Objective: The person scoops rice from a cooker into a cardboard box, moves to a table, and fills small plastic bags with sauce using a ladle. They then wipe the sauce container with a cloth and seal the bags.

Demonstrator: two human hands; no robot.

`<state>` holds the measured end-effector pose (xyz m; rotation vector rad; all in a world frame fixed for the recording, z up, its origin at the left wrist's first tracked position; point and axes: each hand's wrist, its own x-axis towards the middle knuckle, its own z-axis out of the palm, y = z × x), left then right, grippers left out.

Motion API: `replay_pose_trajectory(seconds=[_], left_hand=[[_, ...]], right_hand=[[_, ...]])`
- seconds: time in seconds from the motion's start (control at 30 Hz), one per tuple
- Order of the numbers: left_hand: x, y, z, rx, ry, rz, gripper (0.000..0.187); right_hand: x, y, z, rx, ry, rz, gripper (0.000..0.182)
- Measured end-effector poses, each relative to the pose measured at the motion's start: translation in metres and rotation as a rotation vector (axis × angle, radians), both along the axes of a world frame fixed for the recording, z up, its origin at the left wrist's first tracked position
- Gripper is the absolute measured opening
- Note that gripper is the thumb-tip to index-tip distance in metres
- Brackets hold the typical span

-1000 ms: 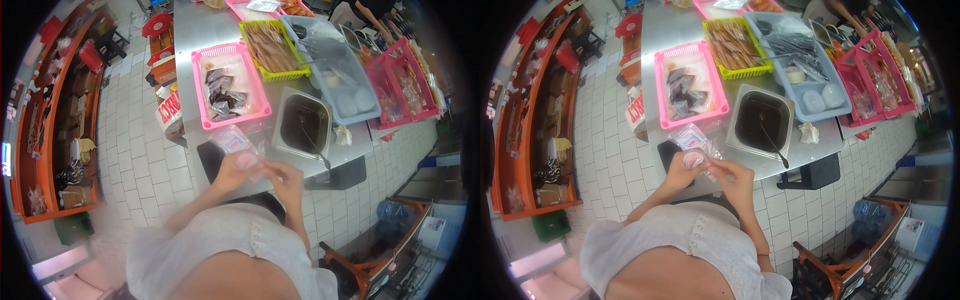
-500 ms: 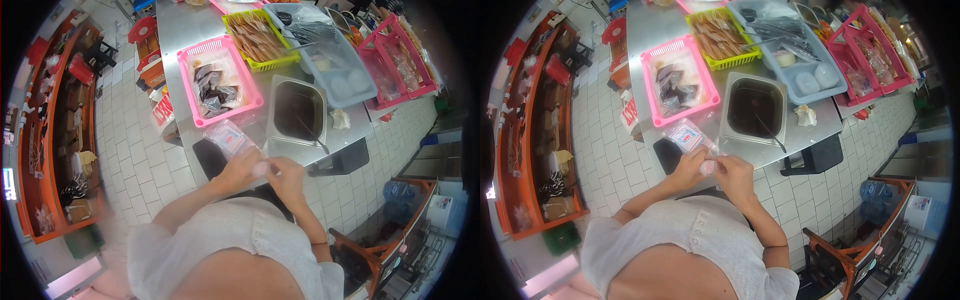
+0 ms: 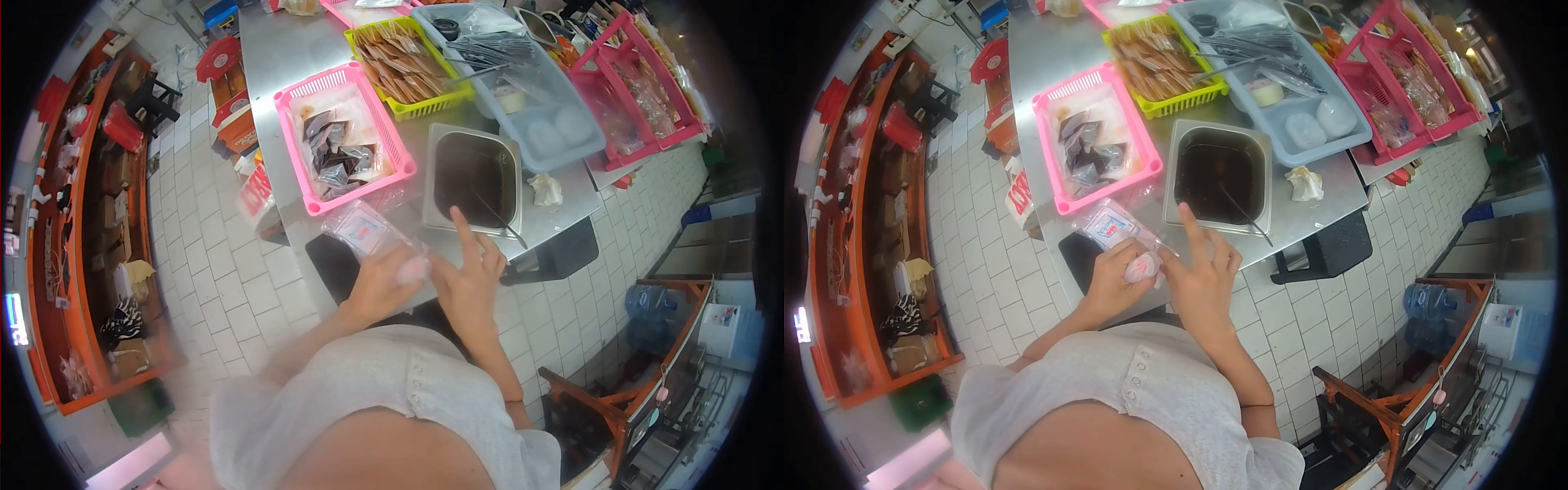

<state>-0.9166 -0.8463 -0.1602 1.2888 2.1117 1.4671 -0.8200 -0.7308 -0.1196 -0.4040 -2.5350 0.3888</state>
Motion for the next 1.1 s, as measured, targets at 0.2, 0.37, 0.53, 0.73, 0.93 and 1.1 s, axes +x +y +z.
replay_pose_trajectory(seconds=[0.2, 0.37, 0.53, 0.73, 0.93, 1.1], left_hand=[[-0.004, 0.003, 0.023, 0.009, 0.336, 0.025, 0.051], [-0.006, 0.013, 0.009, -0.002, 0.46, -0.024, 0.062], [-0.004, 0.018, 0.009, 0.021, 0.49, 0.018, 0.06], [-0.021, 0.016, 0.006, 0.14, 0.257, 0.118, 0.062], [-0.032, 0.01, -0.002, 0.223, 0.126, 0.16, 0.064], [-0.035, 0.009, 0.0, 0.173, 0.09, 0.165, 0.063]], right_hand=[[0.011, 0.005, 0.009, -0.084, -0.205, 0.03, 0.031], [0.014, 0.004, 0.012, -0.104, -0.17, -0.043, 0.04], [0.018, 0.012, 0.008, -0.16, -0.073, -0.052, 0.03], [0.019, 0.055, -0.001, -0.078, -0.051, -0.327, 0.018], [0.005, 0.098, -0.011, 0.101, -0.341, -0.242, 0.009], [-0.025, 0.127, -0.005, 0.5, -0.41, -0.136, 0.009]])
